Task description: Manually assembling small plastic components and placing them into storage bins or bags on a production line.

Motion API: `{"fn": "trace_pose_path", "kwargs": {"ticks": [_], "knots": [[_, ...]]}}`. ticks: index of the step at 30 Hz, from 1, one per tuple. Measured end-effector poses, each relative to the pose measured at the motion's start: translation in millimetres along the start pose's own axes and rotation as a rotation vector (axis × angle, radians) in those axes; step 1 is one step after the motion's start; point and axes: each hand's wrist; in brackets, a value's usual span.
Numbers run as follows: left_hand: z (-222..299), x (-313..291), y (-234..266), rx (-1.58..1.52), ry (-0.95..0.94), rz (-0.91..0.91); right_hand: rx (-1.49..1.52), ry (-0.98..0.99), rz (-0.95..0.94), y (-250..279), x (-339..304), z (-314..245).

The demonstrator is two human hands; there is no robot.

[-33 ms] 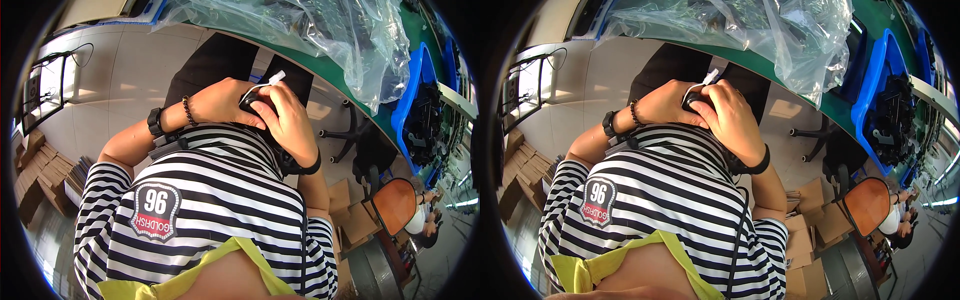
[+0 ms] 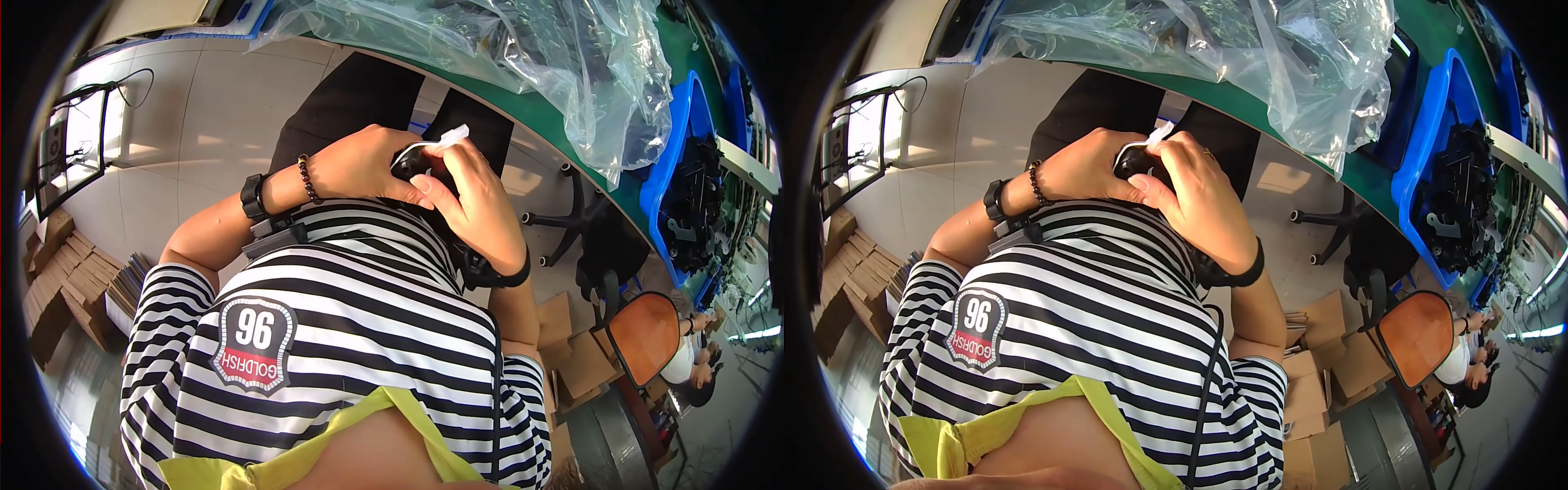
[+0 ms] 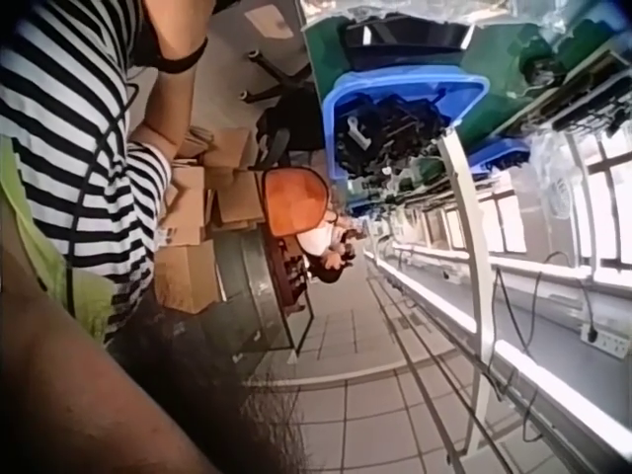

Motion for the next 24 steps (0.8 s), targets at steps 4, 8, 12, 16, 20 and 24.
{"fn": "trace_pose_path", "kwargs": {"ticks": [4, 8, 12, 16, 20, 24], "knots": [[1, 0, 4, -0.002, -0.003, 0.004, 0.064, 0.036, 0.010, -1, -2, 1], [2, 1, -3, 0.007, -0.041, 0.027, 0.006, -0.037, 0.083, -8, -1, 2], [10, -1, 5, 0.070, 0.015, -0.013, 0.159, 0.041, 0.042, -2, -6, 1], [4, 2, -1, 0.052, -0.049, 0.027, 0.031, -0.017, 0.091, -8, -1, 1], [2, 1, 2, 0.091, -0.082, 0.044, 0.067, 0.072, 0.057, 0, -3, -1], [3, 0, 1, 0.055, -0.058, 0.046, 0.067, 0.003, 0.044, -4, -4, 0]]}}
Point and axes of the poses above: each hand's wrist, its own x-axis towards the middle knuckle, its own y-axis out of the back of the hand, z = x × y, and after that the axes turned 8 degrees about x, right-handed
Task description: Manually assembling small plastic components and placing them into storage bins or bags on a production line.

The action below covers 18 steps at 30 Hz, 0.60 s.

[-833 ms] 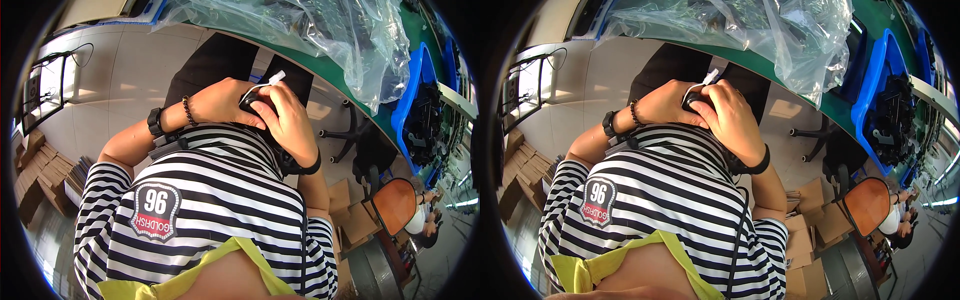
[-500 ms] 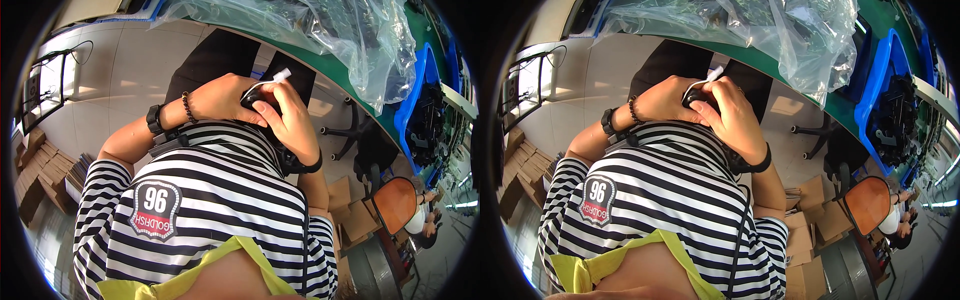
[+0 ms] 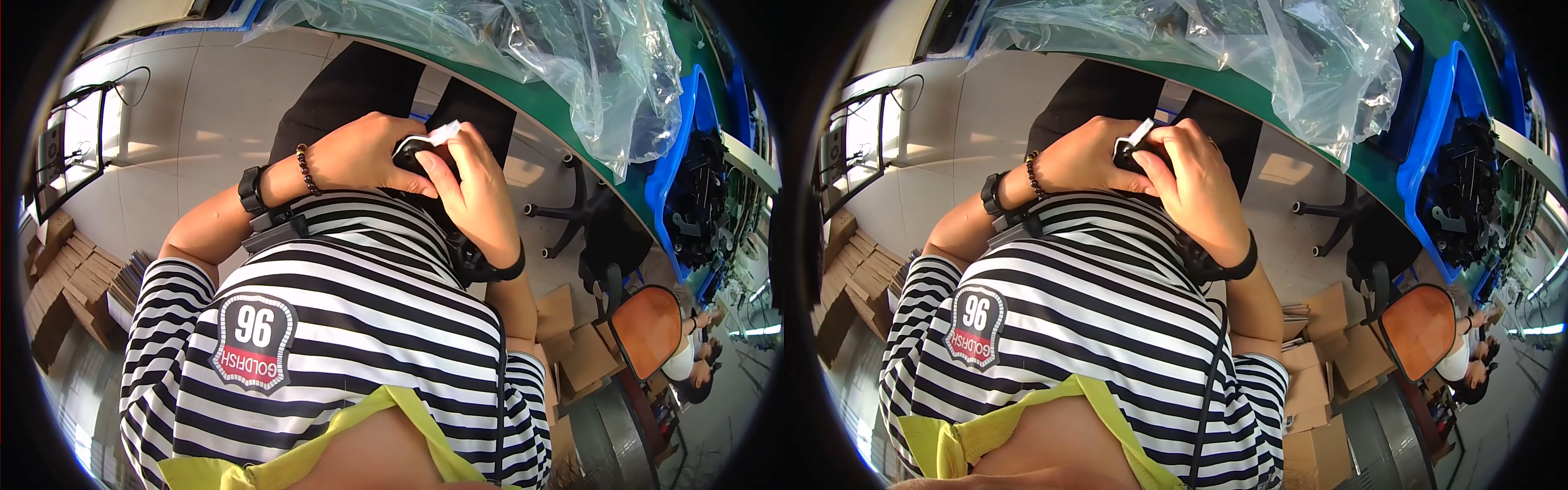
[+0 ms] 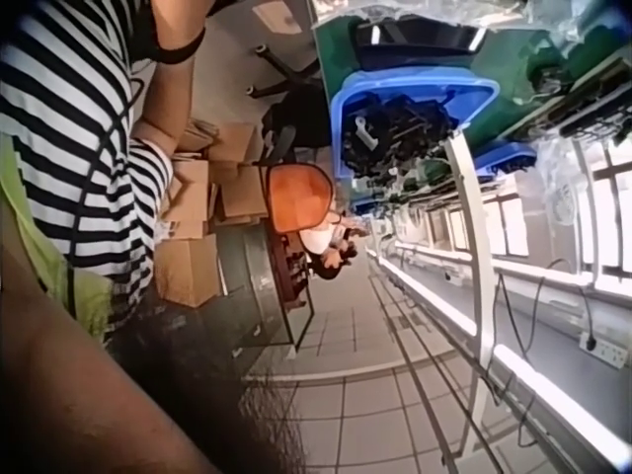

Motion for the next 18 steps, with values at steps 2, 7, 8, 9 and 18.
{"fn": "trace_pose_path", "kwargs": {"ticks": [2, 7, 8, 9, 18], "knots": [[0.6, -0.5, -0.8, -0.032, 0.011, 0.007, 0.002, -0.023, 0.006, -3.1, 1.5, -0.7], [-0.1, 0.2, -1.7, 0.028, 0.038, -0.020, 0.033, 0.049, 0.027, 2.0, -3.2, -0.2], [-1.1, 0.9, -2.7, 0.011, 0.028, -0.023, 0.035, 0.049, 0.029, 0.7, -2.6, -0.3], [-1.6, 1.6, -3.4, -0.006, 0.019, -0.026, -0.008, 0.030, 0.040, -2.2, -1.1, -0.7], [2.0, 0.7, -2.7, 0.095, 0.015, -0.027, -0.076, 0.002, 0.051, -6.3, -4.9, 2.1]]}}
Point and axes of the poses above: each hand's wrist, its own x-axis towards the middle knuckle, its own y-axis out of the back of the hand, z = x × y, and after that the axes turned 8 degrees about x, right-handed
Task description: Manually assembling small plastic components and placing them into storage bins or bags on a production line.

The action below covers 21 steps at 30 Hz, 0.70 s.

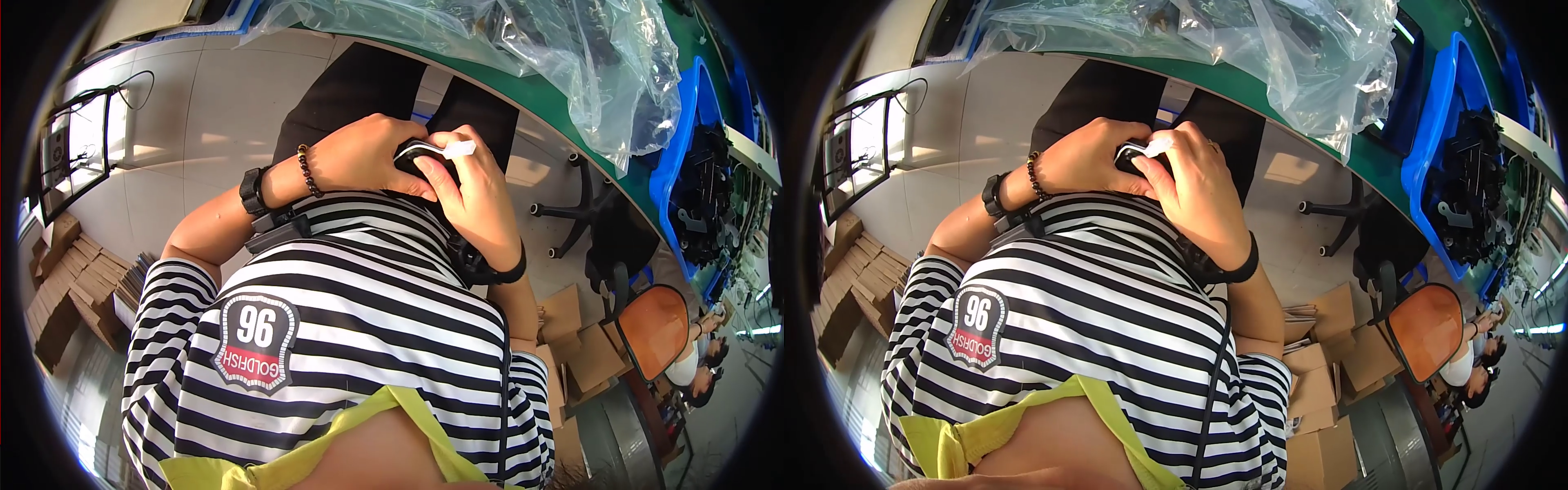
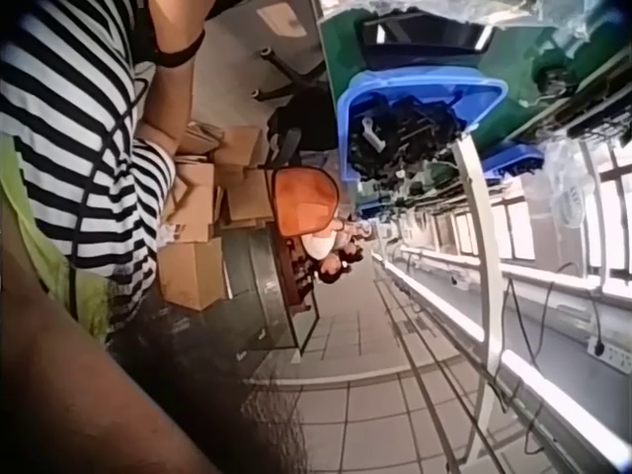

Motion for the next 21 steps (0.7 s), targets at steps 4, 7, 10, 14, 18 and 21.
{"fn": "trace_pose_path", "kwargs": {"ticks": [4, 7, 10, 14, 18, 21], "knots": [[2, 0, 1, -0.071, -0.016, -0.004, 0.074, 0.022, -0.018, 7, -1, -1], [6, 1, 7, 0.012, -0.002, -0.048, 0.104, 0.023, -0.029, 7, -1, -1], [4, 2, 5, -0.027, -0.009, -0.041, 0.044, -0.009, -0.012, 5, -2, -2], [3, 1, 4, -0.046, -0.004, -0.018, 0.092, -0.012, -0.001, 5, -2, -1], [5, 1, 7, -0.049, 0.037, -0.036, 0.102, 0.031, -0.030, 8, -3, -3], [7, 2, 4, -0.058, 0.029, -0.037, -0.051, -0.001, 0.043, 2, -1, -5]]}}
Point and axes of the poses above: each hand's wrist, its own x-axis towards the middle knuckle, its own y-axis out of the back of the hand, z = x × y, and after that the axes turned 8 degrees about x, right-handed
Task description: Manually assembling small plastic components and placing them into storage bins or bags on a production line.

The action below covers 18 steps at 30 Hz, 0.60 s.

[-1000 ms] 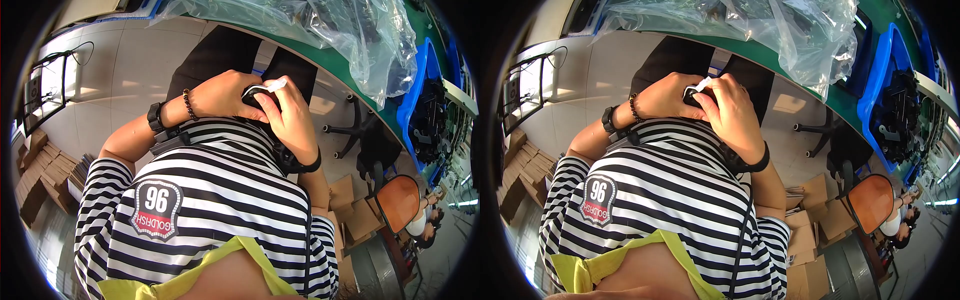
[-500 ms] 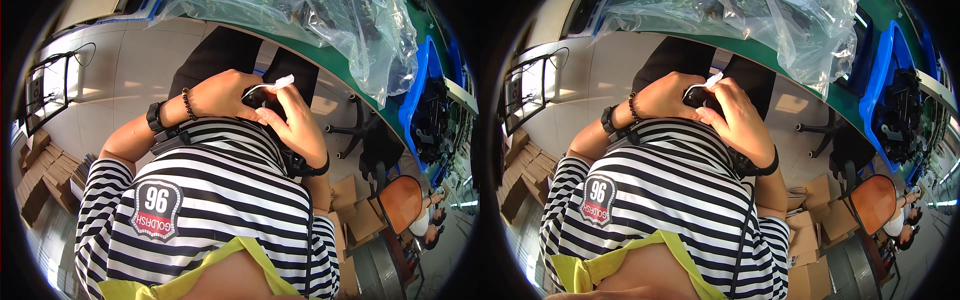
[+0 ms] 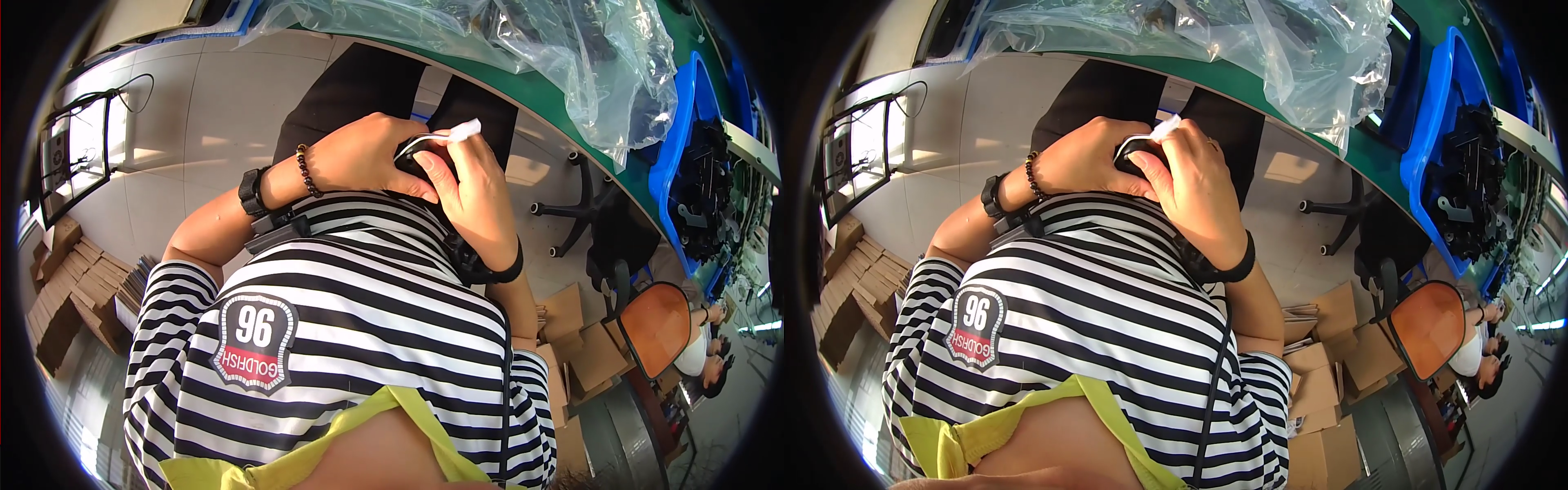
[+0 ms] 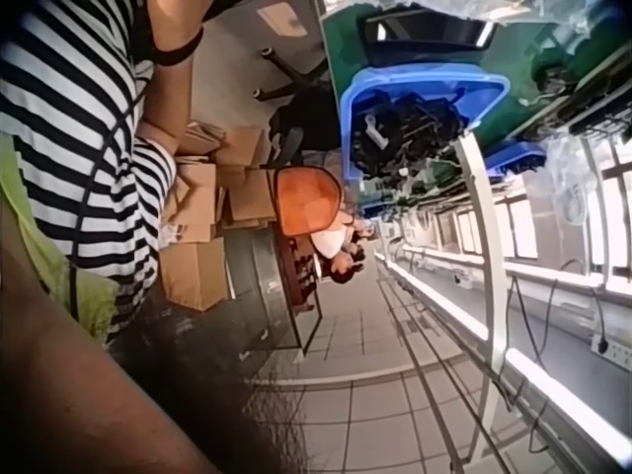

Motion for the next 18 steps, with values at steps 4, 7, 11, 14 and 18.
{"fn": "trace_pose_path", "kwargs": {"ticks": [4, 7, 11, 14, 18], "knots": [[-2, -3, 3, 0.015, -0.044, 0.016, 0.196, 0.030, -0.075, 9, -2, 1], [-2, -3, 4, 0.066, -0.033, 0.012, 0.094, 0.017, -0.036, 0, 1, 1], [-4, -3, -1, 0.010, -0.063, 0.034, 0.127, 0.031, -0.043, 6, -1, 1], [-4, -4, 0, 0.041, -0.115, 0.035, 0.145, 0.029, -0.062, 5, -4, 0], [-4, -5, -2, -0.028, -0.064, 0.024, 0.101, 0.009, -0.061, 3, -5, 2]]}}
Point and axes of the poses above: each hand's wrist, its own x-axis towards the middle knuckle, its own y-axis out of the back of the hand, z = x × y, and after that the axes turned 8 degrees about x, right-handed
